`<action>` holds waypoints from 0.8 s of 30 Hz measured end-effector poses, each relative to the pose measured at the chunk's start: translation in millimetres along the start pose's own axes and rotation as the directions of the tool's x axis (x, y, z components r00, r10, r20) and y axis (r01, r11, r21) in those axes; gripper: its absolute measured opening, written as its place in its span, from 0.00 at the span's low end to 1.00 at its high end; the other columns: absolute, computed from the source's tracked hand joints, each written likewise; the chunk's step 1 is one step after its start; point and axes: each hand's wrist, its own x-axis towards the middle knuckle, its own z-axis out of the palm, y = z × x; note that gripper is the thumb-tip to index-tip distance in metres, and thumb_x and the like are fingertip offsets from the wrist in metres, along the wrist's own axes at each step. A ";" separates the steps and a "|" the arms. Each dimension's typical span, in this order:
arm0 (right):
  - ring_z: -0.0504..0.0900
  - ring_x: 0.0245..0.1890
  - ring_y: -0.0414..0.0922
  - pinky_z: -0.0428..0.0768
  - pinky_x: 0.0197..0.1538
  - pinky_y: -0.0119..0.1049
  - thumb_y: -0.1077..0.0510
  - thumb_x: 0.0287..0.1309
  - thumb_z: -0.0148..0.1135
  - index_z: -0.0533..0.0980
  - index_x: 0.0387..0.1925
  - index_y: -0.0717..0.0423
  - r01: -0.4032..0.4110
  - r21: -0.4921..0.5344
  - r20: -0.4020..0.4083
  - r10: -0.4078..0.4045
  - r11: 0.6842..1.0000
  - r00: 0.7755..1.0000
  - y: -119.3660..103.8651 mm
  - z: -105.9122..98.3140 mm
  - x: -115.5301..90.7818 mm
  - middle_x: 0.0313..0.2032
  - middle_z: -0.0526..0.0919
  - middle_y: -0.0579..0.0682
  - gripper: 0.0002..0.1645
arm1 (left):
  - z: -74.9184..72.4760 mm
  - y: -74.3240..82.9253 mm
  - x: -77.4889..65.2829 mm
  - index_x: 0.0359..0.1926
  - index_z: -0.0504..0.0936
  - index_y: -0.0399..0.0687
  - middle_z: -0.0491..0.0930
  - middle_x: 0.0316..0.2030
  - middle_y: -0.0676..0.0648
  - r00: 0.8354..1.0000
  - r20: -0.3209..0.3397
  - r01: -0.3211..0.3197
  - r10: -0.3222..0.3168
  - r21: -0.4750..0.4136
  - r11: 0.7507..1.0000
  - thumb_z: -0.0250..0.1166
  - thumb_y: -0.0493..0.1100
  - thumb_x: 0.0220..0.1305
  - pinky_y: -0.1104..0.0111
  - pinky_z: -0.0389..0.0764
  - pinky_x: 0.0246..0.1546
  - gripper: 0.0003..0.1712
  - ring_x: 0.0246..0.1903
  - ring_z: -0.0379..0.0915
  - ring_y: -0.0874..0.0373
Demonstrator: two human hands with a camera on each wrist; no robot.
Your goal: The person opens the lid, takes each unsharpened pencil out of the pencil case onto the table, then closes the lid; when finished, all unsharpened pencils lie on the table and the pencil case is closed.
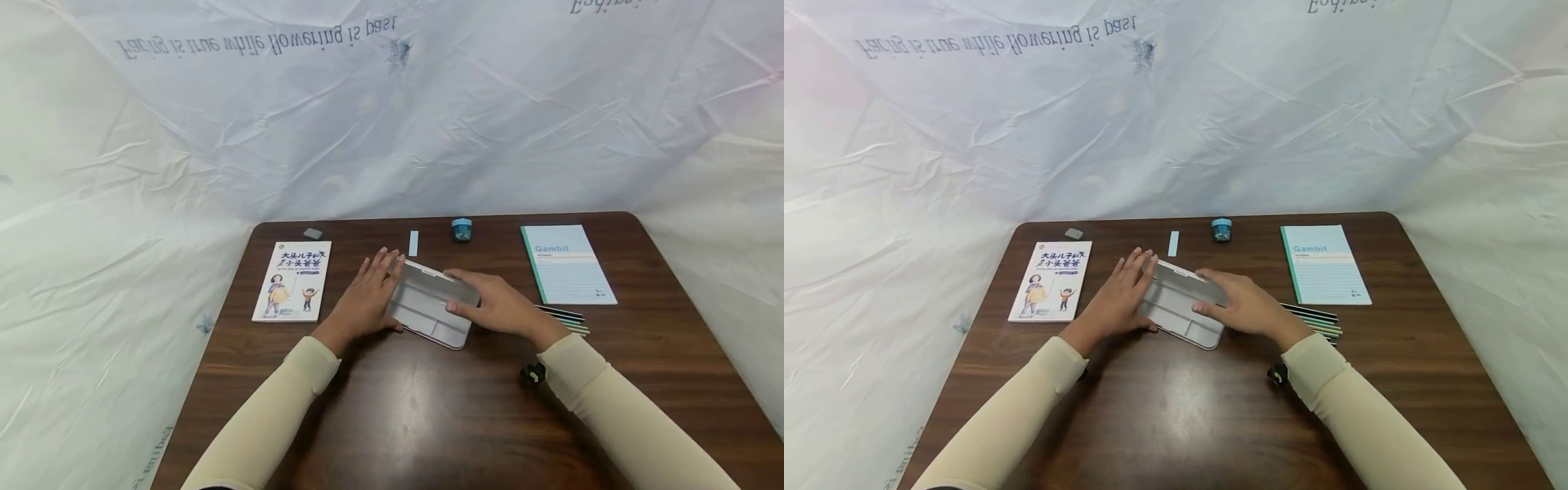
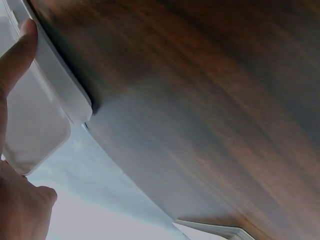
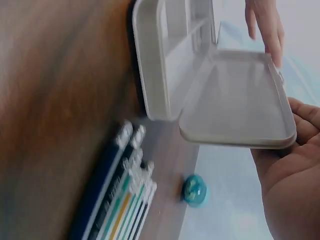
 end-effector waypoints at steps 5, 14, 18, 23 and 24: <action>0.77 0.79 0.62 0.78 0.75 0.68 0.32 0.77 0.68 0.59 0.90 0.48 0.024 -0.039 0.029 -0.023 0.999 0.999 -9.7 14.9 -4.1 0.84 0.69 0.58 0.54 | -2.7 0.4 -5.5 0.91 0.49 0.40 0.56 0.86 0.34 0.998 -0.058 -0.040 0.041 0.003 0.999 0.88 0.71 0.49 0.40 0.58 0.87 0.84 0.88 0.49 0.35; 0.60 0.88 0.63 0.71 0.81 0.66 0.33 0.83 0.57 0.52 0.91 0.59 0.113 -0.191 0.099 -0.095 0.975 0.991 -12.7 44.6 -8.0 0.89 0.56 0.63 0.54 | -8.9 1.4 -15.7 0.86 0.66 0.44 0.69 0.79 0.36 0.994 -0.075 -0.082 0.082 0.002 0.997 0.73 0.82 0.61 0.45 0.69 0.83 0.67 0.79 0.68 0.38; 0.53 0.90 0.62 0.64 0.86 0.64 0.34 0.86 0.53 0.51 0.90 0.62 0.140 -0.245 0.132 -0.110 0.959 0.985 -8.0 53.7 -7.4 0.89 0.54 0.63 0.52 | -8.4 0.5 -17.8 0.86 0.68 0.48 0.66 0.84 0.37 0.997 -0.011 -0.081 0.081 -0.042 0.996 0.70 0.82 0.64 0.44 0.68 0.83 0.63 0.82 0.65 0.39; 0.53 0.90 0.60 0.57 0.89 0.63 0.36 0.86 0.54 0.51 0.91 0.60 0.206 -0.333 0.168 -0.157 0.920 0.973 0.8 58.6 -3.0 0.89 0.54 0.61 0.50 | -5.4 -1.5 -19.2 0.88 0.66 0.52 0.59 0.89 0.41 0.992 0.093 -0.077 0.082 -0.058 0.995 0.65 0.82 0.69 0.43 0.63 0.86 0.59 0.88 0.57 0.44; 0.53 0.90 0.60 0.56 0.89 0.63 0.37 0.86 0.55 0.52 0.91 0.59 0.226 -0.353 0.178 -0.172 0.908 0.969 2.6 58.7 -1.9 0.89 0.55 0.60 0.50 | -4.6 -1.9 -19.5 0.88 0.66 0.54 0.58 0.89 0.42 0.991 0.108 -0.076 0.081 -0.057 0.996 0.63 0.82 0.70 0.43 0.63 0.86 0.59 0.88 0.56 0.44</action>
